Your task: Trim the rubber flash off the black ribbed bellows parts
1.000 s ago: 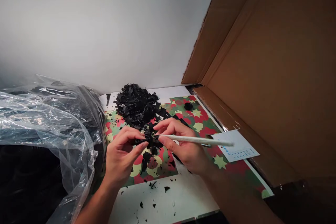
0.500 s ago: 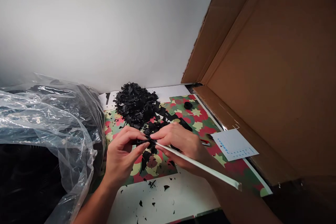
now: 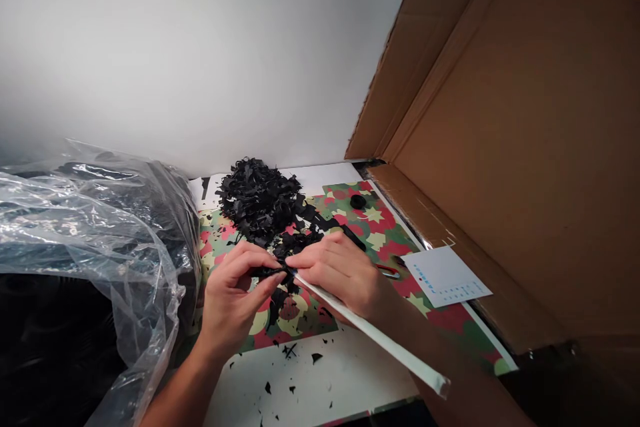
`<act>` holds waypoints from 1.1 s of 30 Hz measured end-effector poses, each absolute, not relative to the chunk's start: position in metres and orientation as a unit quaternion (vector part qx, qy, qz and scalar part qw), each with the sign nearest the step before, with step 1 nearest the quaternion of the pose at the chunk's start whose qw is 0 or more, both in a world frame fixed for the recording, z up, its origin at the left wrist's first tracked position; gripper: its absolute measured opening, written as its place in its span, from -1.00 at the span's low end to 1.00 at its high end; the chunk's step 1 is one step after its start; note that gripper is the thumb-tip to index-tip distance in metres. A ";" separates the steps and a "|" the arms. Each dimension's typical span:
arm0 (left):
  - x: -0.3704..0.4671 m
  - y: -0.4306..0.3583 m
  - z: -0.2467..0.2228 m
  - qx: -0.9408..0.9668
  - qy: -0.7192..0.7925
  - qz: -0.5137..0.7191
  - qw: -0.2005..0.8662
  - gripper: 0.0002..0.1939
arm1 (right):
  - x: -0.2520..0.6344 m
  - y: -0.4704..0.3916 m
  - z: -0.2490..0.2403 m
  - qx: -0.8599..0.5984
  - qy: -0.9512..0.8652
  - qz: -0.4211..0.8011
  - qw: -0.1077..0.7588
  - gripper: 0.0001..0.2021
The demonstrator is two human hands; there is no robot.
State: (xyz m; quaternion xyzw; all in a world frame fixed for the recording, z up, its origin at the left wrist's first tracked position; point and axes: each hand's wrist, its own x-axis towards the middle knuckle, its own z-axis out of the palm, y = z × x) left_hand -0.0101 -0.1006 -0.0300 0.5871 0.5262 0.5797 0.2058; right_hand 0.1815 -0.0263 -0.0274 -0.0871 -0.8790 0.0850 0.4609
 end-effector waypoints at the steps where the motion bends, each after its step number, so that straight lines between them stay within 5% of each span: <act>1: -0.010 -0.101 -0.030 0.586 0.529 0.579 0.204 -0.95 | 0.181 -0.028 -0.027 -0.088 -0.884 0.067 0.454 -0.81; 7: -0.009 -0.099 -0.030 0.581 0.535 0.578 0.205 -0.95 | 0.171 -0.037 -0.034 -0.121 -0.883 0.020 0.454 -0.77; 15: -0.013 -0.098 -0.039 0.543 0.506 0.611 0.277 -0.93 | 0.174 -0.021 -0.035 -0.251 -0.802 0.142 0.523 -0.82; 20: -0.017 -0.097 -0.041 0.524 0.513 0.605 0.310 -0.92 | 0.177 -0.015 -0.032 -0.334 -0.781 0.235 0.473 -0.79; 25: -0.013 -0.095 -0.040 0.511 0.561 0.549 0.351 -0.65 | 0.180 -0.011 -0.039 -0.404 -0.752 0.326 0.406 -0.73; 33: -0.011 -0.096 -0.040 0.531 0.575 0.550 0.291 -0.78 | 0.173 -0.025 -0.034 -0.246 -0.767 0.334 0.490 -0.82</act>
